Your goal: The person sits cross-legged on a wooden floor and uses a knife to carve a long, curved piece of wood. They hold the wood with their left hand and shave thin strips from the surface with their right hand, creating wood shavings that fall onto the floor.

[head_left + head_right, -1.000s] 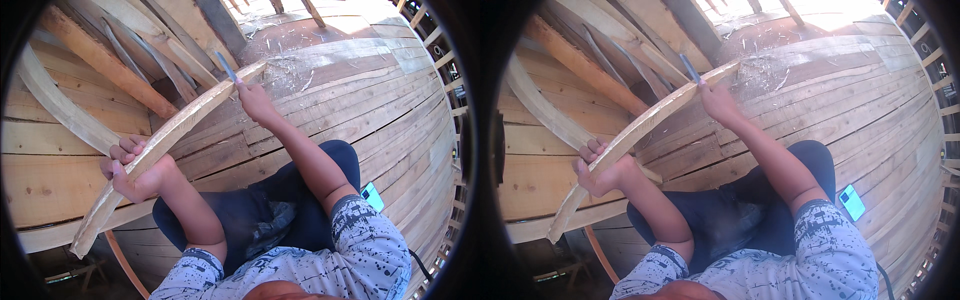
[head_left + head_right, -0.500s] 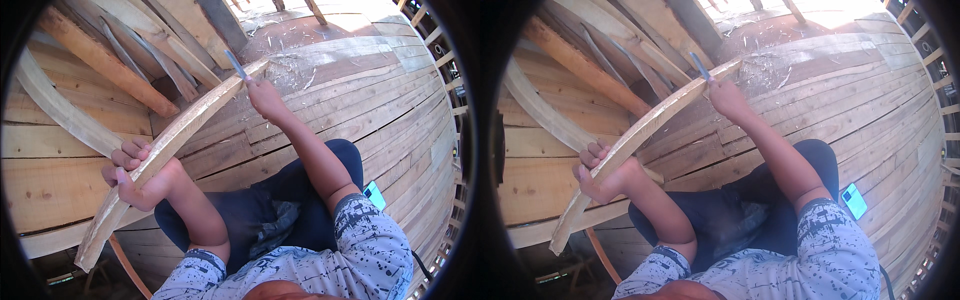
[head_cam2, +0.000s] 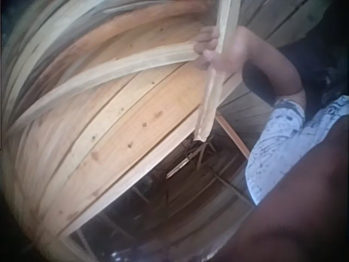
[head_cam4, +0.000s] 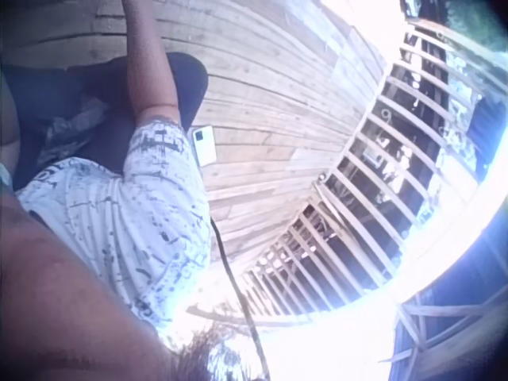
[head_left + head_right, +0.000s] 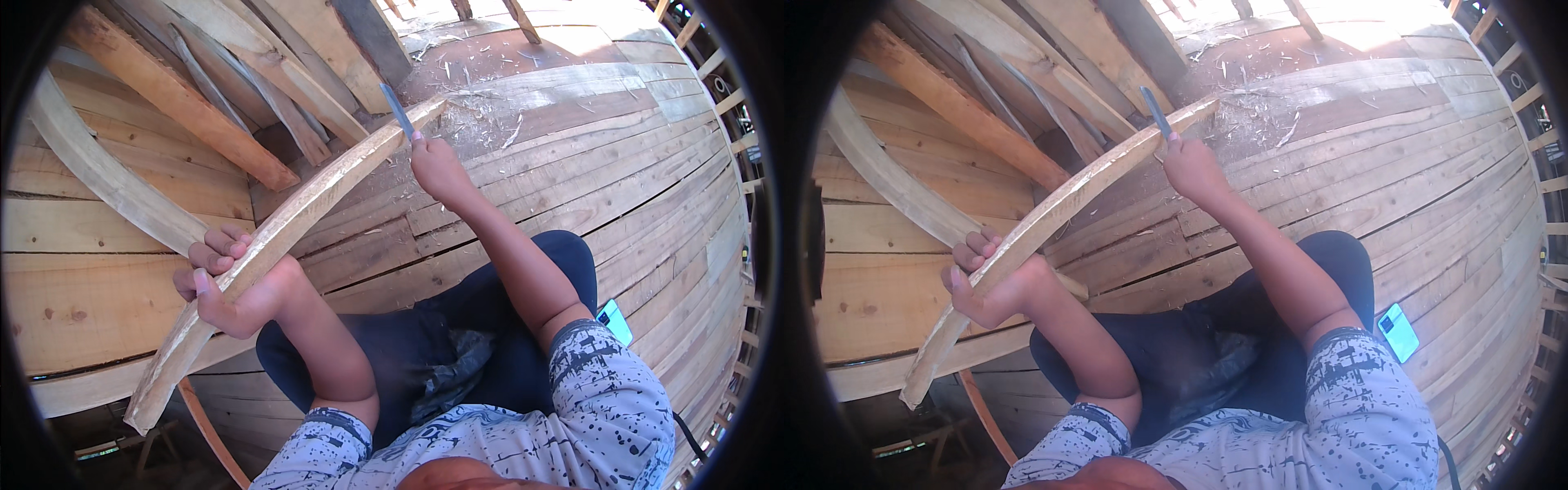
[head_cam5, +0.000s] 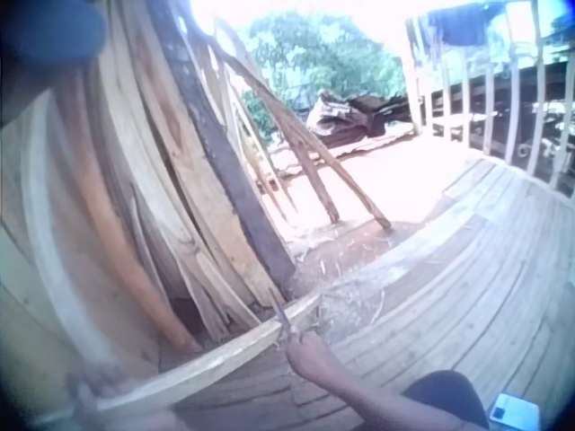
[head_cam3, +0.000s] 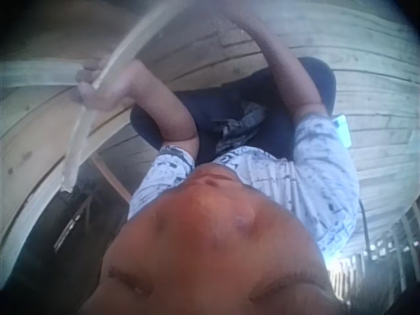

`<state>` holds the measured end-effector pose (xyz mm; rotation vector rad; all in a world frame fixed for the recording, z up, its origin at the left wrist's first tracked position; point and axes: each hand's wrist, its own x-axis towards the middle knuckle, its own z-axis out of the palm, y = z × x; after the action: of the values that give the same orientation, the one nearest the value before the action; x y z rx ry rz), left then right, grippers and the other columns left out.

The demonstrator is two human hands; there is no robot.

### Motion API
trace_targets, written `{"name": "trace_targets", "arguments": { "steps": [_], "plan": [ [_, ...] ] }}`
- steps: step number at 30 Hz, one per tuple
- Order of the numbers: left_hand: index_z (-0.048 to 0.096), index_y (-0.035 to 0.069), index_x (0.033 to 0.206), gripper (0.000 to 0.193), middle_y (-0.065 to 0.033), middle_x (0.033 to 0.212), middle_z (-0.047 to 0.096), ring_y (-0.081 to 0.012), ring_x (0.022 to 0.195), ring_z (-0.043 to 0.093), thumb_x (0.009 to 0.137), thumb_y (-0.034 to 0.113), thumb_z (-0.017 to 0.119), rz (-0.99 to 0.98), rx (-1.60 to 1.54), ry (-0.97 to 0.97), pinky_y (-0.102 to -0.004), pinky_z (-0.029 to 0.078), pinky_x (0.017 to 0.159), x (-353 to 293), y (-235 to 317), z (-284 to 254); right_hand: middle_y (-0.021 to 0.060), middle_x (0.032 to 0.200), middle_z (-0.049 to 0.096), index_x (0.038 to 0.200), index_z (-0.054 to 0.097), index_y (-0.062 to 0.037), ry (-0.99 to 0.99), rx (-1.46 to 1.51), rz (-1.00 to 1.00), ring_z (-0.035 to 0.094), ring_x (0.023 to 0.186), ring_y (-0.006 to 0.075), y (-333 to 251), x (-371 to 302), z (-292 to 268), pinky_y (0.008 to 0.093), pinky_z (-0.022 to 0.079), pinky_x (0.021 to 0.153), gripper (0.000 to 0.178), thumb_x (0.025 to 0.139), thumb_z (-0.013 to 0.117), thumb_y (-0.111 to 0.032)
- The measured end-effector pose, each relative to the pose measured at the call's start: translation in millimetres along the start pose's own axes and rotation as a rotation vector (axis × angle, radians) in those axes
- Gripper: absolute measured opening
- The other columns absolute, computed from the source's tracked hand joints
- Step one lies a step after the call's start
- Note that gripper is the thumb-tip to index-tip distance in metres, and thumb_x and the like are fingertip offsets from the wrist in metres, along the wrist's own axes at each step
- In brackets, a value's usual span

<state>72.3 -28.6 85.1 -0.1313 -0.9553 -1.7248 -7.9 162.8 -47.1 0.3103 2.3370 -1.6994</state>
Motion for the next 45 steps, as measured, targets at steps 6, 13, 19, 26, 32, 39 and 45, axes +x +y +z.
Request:
{"name": "trace_targets", "arguments": {
  "steps": [6,13,19,26,32,39,45],
  "plan": [
    [0.041,0.014,0.071,0.02,-0.0025,0.059,0.042,-0.0147,0.051,0.042,0.078,0.023,0.058,-0.016,0.011,0.004,-0.0285,0.037,0.051,-0.5,-1.1,0.2,0.0171,0.063,0.054,0.078,0.056,0.0048,0.112,-0.021,-0.168,0.054,0.061,0.0289,-1.1,-5.7,5.8,0.0473,0.044,0.063,0.05,0.107,0.04,-0.033],
    [0.041,0.014,0.072,0.02,-0.0026,0.061,0.042,-0.0147,0.052,0.041,0.078,0.023,0.058,-0.011,-0.027,-0.047,-0.0286,0.037,0.051,-5.8,0.3,-1.2,0.0139,0.061,0.047,0.081,0.055,0.0067,-0.001,-0.004,-0.263,0.053,0.061,0.0211,-18.3,-33.8,8.2,0.0446,0.043,0.061,0.049,0.107,0.04,-0.032],
    [0.042,0.014,0.071,0.019,-0.0017,0.06,0.041,-0.0146,0.05,0.04,0.078,0.022,0.058,0.002,-0.008,0.012,-0.0284,0.037,0.051,-7.9,2.8,1.7,0.014,0.061,0.053,0.081,0.057,0.0056,0.14,-0.089,-0.252,0.052,0.058,0.024,-8.5,-35.3,20.0,0.044,0.043,0.06,0.049,0.107,0.041,-0.033],
    [0.043,0.014,0.073,0.018,-0.0021,0.061,0.044,-0.0151,0.051,0.042,0.079,0.021,0.058,0.001,-0.057,-0.03,-0.0289,0.038,0.051,-6.7,0.0,3.6,0.0169,0.068,0.056,0.086,0.059,0.0052,-0.036,0.024,-0.095,0.056,0.066,0.0303,-11.9,-17.9,-0.7,0.0471,0.044,0.066,0.047,0.106,0.04,-0.032],
    [0.044,0.014,0.073,0.017,-0.0024,0.062,0.046,-0.0152,0.052,0.043,0.08,0.021,0.058,0.004,-0.035,-0.067,-0.0288,0.039,0.052,-8.5,4.9,-1.1,0.0253,0.076,0.064,0.092,0.062,0.0075,-0.07,0.089,0.031,0.065,0.076,0.0415,-10.8,-12.3,-12.0,0.0507,0.05,0.075,0.048,0.106,0.036,-0.031],
    [0.042,0.014,0.073,0.019,-0.0021,0.061,0.044,-0.0153,0.052,0.043,0.079,0.021,0.058,-0.009,-0.047,-0.06,-0.0294,0.038,0.053,-9.2,4.5,-0.3,0.0011,0.061,0.045,0.078,0.051,0.0014,-0.047,0.138,0.078,0.045,0.054,0.0139,-3.6,-5.8,-9.8,0.0389,0.039,0.051,0.046,0.108,0.037,-0.031],
    [0.038,0.013,0.074,0.021,-0.0024,0.06,0.04,-0.0157,0.052,0.041,0.076,0.02,0.058,-0.028,-0.024,-0.067,-0.0295,0.038,0.053,-15.2,-18.5,-2.0,0.013,0.062,0.053,0.078,0.054,0.0043,-0.04,0.032,-0.14,0.055,0.059,0.0236,-17.4,-18.1,-5.5,0.0436,0.045,0.061,0.047,0.107,0.039,-0.03]
  ]
}}
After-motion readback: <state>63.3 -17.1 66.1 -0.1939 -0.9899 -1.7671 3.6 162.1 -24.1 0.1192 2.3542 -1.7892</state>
